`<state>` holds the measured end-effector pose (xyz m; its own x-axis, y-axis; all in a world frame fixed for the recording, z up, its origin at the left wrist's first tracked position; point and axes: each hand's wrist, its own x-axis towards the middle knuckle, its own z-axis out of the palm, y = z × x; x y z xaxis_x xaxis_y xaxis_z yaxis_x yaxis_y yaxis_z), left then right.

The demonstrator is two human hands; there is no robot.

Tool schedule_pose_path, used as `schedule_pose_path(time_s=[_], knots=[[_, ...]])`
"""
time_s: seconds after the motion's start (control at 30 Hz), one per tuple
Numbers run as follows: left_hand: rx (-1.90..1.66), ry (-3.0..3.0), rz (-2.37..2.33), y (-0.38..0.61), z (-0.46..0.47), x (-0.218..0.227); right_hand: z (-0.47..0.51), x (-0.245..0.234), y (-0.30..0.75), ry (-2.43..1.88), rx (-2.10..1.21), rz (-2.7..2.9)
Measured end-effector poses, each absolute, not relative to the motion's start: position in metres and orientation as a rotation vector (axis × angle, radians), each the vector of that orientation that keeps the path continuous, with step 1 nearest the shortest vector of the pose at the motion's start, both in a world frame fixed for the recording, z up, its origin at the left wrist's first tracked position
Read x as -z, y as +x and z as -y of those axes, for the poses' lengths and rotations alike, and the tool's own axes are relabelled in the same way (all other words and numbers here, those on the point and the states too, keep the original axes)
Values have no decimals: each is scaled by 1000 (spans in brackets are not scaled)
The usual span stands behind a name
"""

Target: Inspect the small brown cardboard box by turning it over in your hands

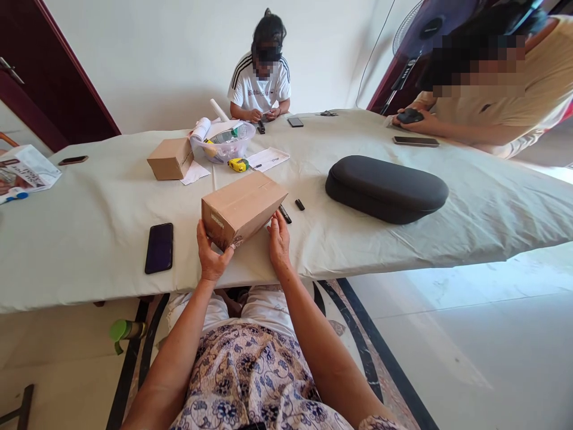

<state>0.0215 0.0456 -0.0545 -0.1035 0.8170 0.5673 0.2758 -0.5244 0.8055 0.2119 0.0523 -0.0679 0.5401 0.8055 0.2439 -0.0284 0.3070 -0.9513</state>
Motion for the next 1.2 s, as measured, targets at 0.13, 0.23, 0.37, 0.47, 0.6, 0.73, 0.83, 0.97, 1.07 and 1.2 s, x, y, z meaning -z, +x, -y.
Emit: schedule_pose_path(time_s=[0.13,0.23,0.37,0.47,0.6,0.73,0.83,0.97,1.07,1.2], knots=[[-1720,1783,-1328,23,-48,58,-51,67,209,-1145,-734,760],[-1747,1781,-1452,24,-51,58,-48,65,206,-1118,-796,779],[-1717,1792,-1537,27,-52,58,-41,60,201,-1048,-802,903],[-1666,1818,-1488,28,-51,57,-35,57,196,-983,-775,1043],[-1610,1874,-1395,29,-50,57,-31,56,192,-1009,-655,1182],[-1532,1935,-1375,29,-50,57,-30,48,193,-1053,-527,1100],[-1515,1959,-1362,28,-49,56,-32,35,193,-1013,-462,1054],[-1500,1883,-1264,26,-48,56,-37,23,193,-1047,-411,1102],[-1490,1787,-1197,25,-47,56,-39,26,195,-1069,-436,1112],[-1520,1734,-1234,27,-46,48,-40,33,196,-1075,-445,1108]])
